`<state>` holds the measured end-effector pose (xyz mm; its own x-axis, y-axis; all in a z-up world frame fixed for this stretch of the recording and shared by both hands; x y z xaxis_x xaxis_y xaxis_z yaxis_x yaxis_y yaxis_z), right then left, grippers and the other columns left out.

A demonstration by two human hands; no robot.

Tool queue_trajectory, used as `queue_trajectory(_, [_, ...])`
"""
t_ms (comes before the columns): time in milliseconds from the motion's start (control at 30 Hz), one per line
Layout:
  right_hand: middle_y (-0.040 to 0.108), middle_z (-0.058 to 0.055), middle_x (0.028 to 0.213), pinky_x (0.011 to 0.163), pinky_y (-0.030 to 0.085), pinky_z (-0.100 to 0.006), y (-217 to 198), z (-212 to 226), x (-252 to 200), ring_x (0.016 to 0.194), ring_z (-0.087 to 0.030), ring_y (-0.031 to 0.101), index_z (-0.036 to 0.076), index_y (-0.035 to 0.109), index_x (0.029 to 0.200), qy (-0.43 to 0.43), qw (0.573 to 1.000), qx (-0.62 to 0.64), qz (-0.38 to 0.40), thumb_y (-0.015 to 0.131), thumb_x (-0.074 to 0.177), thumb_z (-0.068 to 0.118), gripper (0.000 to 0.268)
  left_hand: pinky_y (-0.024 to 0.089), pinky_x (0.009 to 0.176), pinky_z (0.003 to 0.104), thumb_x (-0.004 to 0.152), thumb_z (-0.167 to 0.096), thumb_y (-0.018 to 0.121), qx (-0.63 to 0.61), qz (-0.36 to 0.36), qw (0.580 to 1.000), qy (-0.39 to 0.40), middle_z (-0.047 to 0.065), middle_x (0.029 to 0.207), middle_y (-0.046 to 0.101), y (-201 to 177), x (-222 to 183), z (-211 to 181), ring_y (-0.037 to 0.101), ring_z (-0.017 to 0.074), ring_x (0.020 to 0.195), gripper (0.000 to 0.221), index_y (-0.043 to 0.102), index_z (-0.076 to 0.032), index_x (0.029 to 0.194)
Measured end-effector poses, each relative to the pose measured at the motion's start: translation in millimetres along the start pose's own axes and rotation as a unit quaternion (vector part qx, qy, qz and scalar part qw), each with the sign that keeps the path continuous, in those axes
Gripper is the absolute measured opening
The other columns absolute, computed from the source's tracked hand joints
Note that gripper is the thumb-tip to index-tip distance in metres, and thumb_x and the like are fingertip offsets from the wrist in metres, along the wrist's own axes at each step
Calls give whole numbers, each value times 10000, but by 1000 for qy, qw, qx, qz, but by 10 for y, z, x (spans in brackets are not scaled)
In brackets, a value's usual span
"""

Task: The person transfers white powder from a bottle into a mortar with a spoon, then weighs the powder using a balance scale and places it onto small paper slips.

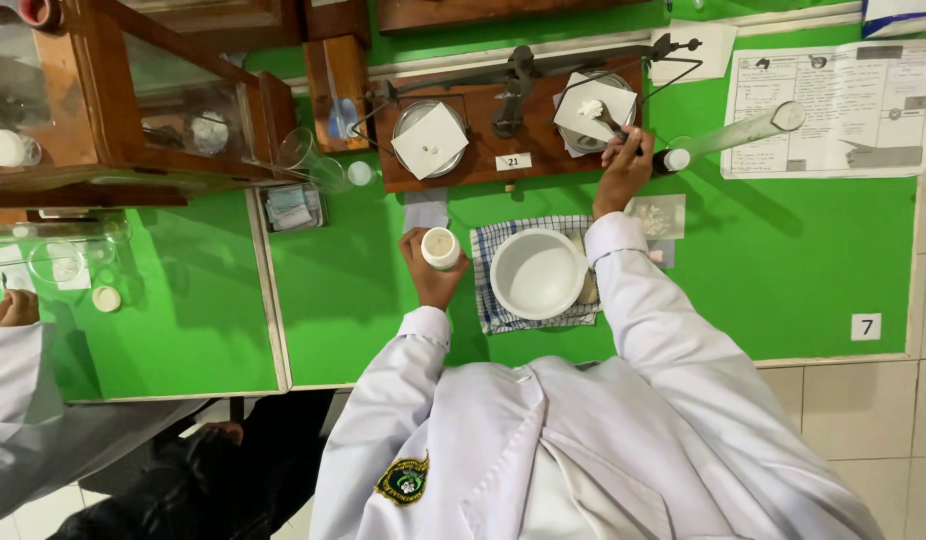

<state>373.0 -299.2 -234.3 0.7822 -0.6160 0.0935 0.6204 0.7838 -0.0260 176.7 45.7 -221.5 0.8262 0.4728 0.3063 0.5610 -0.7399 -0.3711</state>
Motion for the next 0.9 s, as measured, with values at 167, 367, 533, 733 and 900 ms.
queue_trajectory(167, [693,-148,726,425,483,-239,5,80,-26,505,-130,609,52,678,1001,0,1000,-1,1,495,1073,305,320,423,1075,541,523,-67,883,3,2,1000,-2,154,1169,539,13,-24,26,576,374,1167,643,610,-36,1104])
queue_trajectory(367, [688,-147,711,405,477,-240,2,95,-18,489,-130,601,50,675,987,8,1000,5,-6,490,1063,319,335,421,1079,539,540,-65,878,4,9,1000,-1,161,1156,538,23,-20,5,567,386,1176,624,604,-24,1100])
queue_trajectory(533, [674,-155,714,396,467,-236,-36,96,-23,486,-137,596,30,654,992,22,999,30,-14,480,1061,358,378,419,1087,537,548,-76,886,5,14,1000,-4,152,1165,541,34,-23,5,561,379,1195,632,606,-26,1112])
queue_trajectory(733, [679,-189,703,369,463,-242,-109,80,1,452,-158,597,7,639,1015,41,995,85,-29,468,1061,280,326,408,1109,520,551,-99,916,1,21,1000,-14,145,1195,521,82,-19,51,542,377,1234,663,607,-43,1134])
queue_trajectory(900, [671,-177,733,423,444,-231,-266,759,-235,498,-145,583,32,621,1034,14,995,93,17,446,1098,252,289,395,1111,636,620,-60,918,-65,112,991,-42,188,1234,482,402,219,-387,517,473,1254,614,589,-32,1138])
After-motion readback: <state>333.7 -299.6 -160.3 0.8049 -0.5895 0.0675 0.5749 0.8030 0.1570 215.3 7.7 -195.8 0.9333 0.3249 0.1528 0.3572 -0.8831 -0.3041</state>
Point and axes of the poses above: each hand's wrist, its own x-axis towards the middle knuckle, its own y-axis out of the palm, z = x × y, the point moved 6 cm from there along x, towards the middle knuckle
